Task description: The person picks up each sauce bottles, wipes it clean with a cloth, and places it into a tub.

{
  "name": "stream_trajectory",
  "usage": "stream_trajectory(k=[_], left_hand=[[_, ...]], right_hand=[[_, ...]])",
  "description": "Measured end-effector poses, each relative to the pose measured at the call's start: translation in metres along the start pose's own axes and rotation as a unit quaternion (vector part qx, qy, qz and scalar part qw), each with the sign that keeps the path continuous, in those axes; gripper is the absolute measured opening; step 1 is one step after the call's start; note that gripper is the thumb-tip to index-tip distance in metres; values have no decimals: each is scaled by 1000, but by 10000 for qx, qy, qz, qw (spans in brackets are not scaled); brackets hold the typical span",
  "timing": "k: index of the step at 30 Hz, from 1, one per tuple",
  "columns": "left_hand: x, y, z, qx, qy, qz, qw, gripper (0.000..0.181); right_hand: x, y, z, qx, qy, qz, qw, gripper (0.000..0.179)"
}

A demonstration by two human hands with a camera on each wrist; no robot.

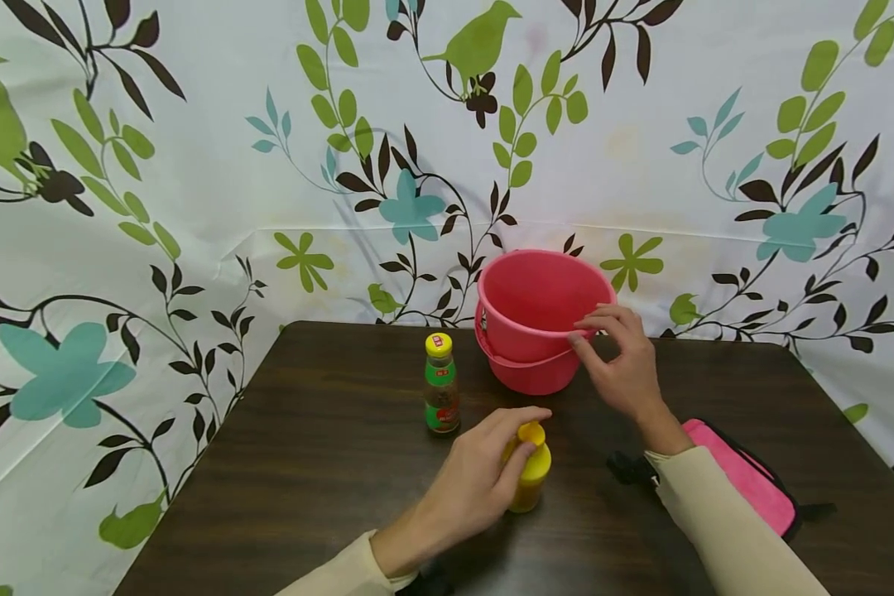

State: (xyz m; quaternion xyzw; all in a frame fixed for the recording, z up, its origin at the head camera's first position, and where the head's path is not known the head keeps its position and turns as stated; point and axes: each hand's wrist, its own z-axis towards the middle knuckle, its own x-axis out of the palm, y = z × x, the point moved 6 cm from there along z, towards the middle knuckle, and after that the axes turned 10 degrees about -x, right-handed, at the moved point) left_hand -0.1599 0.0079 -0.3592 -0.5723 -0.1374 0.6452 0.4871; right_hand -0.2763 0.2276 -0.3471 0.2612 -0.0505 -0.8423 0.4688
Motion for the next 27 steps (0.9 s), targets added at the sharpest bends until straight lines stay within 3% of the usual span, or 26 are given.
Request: stream_trajectory(k=[7,19,27], left_hand=[[-1,-2,0,-72,-200,-256,9994,44],[-8,-2,3,220,-604,-170,9978,43],[-15,-1,8,-14,-474,-162,9987,38]], right_hand=[[-3,-1,0,147,99,19,9998,26],[-1,-1,1,325,210,11,9993,26],[-2,-2,0,346,215,27,9992,26]])
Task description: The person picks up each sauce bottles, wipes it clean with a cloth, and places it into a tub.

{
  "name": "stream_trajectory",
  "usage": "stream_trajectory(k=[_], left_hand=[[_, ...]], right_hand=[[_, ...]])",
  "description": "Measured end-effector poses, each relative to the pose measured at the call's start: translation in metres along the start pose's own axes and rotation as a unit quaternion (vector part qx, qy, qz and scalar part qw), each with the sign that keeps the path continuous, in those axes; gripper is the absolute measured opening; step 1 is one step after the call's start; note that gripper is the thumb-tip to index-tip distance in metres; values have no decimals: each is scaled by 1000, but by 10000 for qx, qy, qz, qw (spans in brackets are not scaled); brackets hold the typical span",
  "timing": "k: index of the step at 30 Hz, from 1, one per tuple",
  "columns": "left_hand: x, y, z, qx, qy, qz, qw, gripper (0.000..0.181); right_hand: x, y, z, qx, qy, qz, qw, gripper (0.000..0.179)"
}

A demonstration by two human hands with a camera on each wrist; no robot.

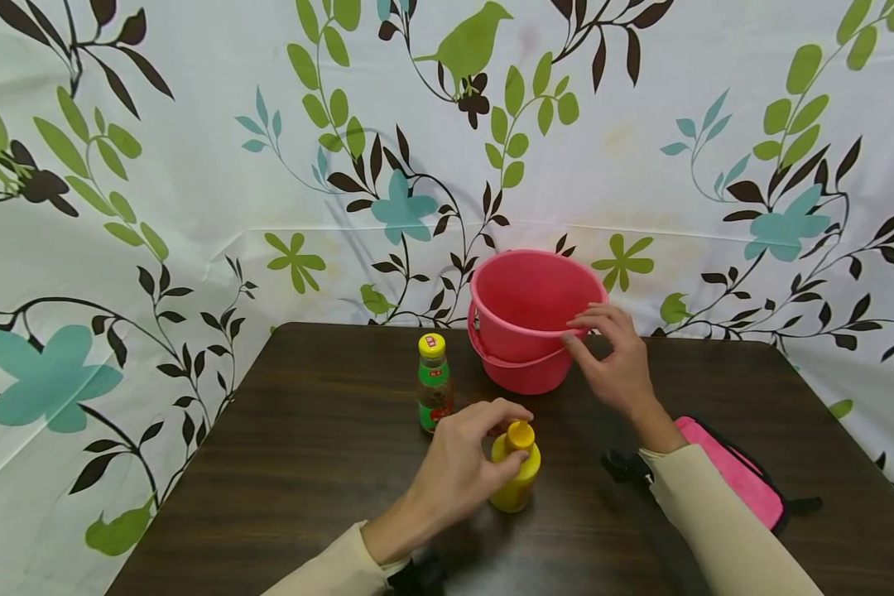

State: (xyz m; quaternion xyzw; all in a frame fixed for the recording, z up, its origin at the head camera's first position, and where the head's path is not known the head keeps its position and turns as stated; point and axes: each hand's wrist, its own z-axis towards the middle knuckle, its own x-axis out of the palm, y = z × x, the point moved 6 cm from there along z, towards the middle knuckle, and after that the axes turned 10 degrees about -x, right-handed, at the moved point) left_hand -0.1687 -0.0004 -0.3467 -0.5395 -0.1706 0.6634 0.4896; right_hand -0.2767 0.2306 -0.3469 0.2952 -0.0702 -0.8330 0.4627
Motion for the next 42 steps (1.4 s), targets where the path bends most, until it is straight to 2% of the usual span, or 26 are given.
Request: stream_trajectory(k=[6,13,16,21,26,30,35,42], left_hand=[[-5,-2,3,-220,217,-70,9995,36],[-3,-2,4,-390,486,341,9975,38],[-2,-1,4,-382,456,325,9977,38],[-5,-2,2,-327,227,67,9992,38],[-13,-8,6,-315,74,-153,9994,39],[-28,-21,17,-104,-160,-222,9996,40],[-51,-41,37,146,-506,-154,9985,42],[-77,-61,70,65,-742,-83,9972,42]], right_hand=[[1,0,-1,47,15,16,10000,25],[2,2,1,15,25,15,10000,25],[2,1,1,19,26,7,10000,25],[2,1,1,57,43,-24,10000,25],[1,1,1,126,68,-52,9999,26],[1,0,0,170,100,-67,9998,26],[0,0,0,193,112,-98,9997,26],[0,-2,0,233,106,-40,9997,26]])
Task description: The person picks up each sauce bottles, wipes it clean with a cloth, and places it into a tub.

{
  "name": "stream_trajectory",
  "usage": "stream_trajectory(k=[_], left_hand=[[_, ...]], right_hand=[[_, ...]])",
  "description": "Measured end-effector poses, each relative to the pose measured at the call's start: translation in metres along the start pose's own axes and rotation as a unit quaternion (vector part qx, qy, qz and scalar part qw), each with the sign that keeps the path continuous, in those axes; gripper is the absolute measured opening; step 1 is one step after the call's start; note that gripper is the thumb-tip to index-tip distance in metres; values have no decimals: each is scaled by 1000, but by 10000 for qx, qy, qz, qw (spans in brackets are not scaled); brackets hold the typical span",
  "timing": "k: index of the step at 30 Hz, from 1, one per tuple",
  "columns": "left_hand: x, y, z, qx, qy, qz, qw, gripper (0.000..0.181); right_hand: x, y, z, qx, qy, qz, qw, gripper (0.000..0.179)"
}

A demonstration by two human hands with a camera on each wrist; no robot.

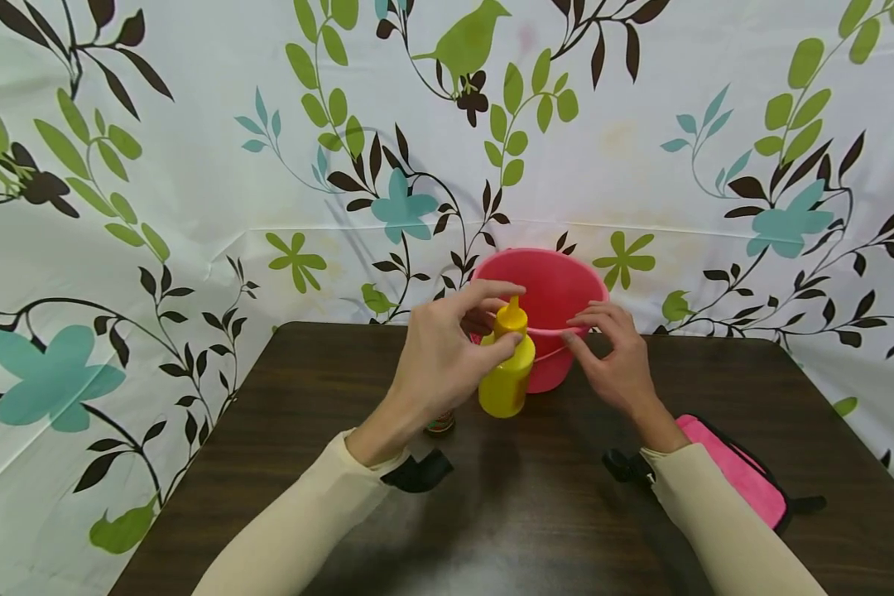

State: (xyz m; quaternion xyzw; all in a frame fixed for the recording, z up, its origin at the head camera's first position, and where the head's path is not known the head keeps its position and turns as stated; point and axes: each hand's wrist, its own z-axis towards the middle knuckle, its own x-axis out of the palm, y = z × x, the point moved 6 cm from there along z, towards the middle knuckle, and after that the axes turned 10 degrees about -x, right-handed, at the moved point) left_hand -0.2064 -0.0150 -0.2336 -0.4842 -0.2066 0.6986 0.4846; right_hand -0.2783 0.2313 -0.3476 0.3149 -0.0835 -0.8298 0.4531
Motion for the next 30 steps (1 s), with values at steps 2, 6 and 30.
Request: stream_trajectory(k=[2,6,30], left_hand=[[-4,-4,9,-13,-73,-21,10000,43],[-10,-9,22,-58,-228,-63,9997,43],[-18,-38,69,-399,-205,-63,9990,43]], right_hand=[[0,0,0,8,27,-13,10000,26],[1,1,1,32,132,-88,9999,27],[0,0,1,21,131,-100,9999,28]])
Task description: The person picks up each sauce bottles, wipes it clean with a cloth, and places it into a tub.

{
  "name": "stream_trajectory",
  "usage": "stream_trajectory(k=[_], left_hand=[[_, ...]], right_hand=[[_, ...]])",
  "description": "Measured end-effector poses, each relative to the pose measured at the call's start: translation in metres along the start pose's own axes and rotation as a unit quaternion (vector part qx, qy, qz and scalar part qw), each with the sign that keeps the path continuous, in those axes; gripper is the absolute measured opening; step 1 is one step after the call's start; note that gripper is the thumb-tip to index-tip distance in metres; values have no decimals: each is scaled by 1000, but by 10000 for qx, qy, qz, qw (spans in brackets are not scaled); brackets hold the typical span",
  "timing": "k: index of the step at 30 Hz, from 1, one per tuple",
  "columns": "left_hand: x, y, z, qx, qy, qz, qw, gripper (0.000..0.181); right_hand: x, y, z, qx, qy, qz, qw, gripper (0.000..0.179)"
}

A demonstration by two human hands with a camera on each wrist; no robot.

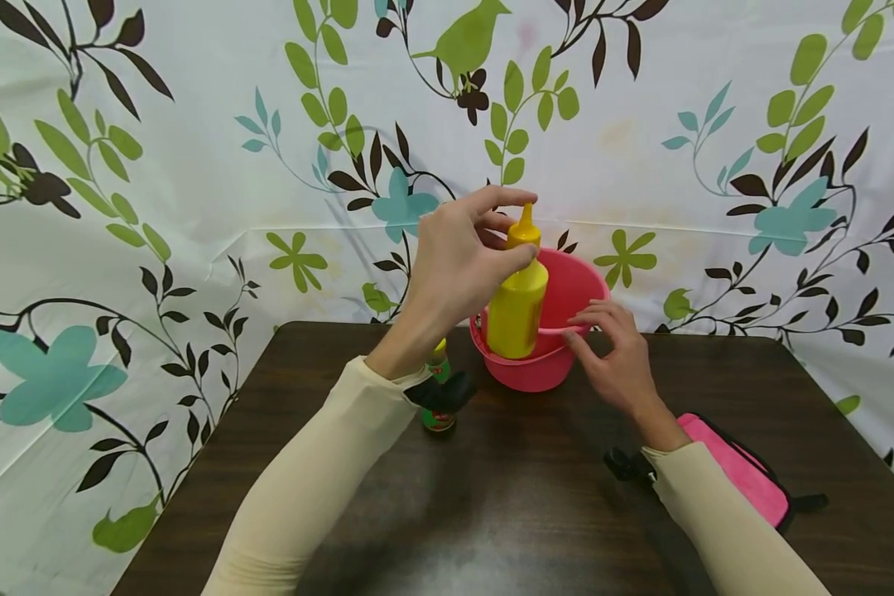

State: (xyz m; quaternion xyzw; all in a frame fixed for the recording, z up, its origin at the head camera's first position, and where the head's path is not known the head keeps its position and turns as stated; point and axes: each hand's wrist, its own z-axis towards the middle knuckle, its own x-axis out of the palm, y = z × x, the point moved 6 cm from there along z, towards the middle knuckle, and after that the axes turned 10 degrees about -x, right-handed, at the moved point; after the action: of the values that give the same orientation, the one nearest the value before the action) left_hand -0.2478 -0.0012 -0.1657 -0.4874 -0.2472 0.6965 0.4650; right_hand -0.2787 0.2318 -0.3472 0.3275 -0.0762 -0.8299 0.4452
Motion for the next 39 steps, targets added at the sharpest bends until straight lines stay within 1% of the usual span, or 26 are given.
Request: stream_trajectory(k=[6,11,14,19,25,31,35,39], left_hand=[[5,4,13,-156,-133,-60,9998,41],[10,9,26,-295,-261,-109,9992,39],[14,12,35,-466,-268,-123,9985,38],[23,19,47,-654,-303,-161,9973,37],[34,30,57,-794,-381,-140,9960,36],[41,36,67,-822,-509,-61,9953,34],[45,43,70,-930,-476,51,9945,34],[51,51,70,-1037,-422,288,9933,34]], right_hand=[[0,0,0,-1,10,10,10000,29],[-1,0,1,4,0,45,10000,28],[-1,1,2,-37,-21,58,10000,28],[-1,2,2,-65,-38,41,10000,28],[0,2,0,-49,-17,71,10000,28],[-1,1,0,-52,-4,27,10000,28],[-1,1,0,-70,-8,48,10000,28],[0,1,0,-69,-15,80,9999,27]])
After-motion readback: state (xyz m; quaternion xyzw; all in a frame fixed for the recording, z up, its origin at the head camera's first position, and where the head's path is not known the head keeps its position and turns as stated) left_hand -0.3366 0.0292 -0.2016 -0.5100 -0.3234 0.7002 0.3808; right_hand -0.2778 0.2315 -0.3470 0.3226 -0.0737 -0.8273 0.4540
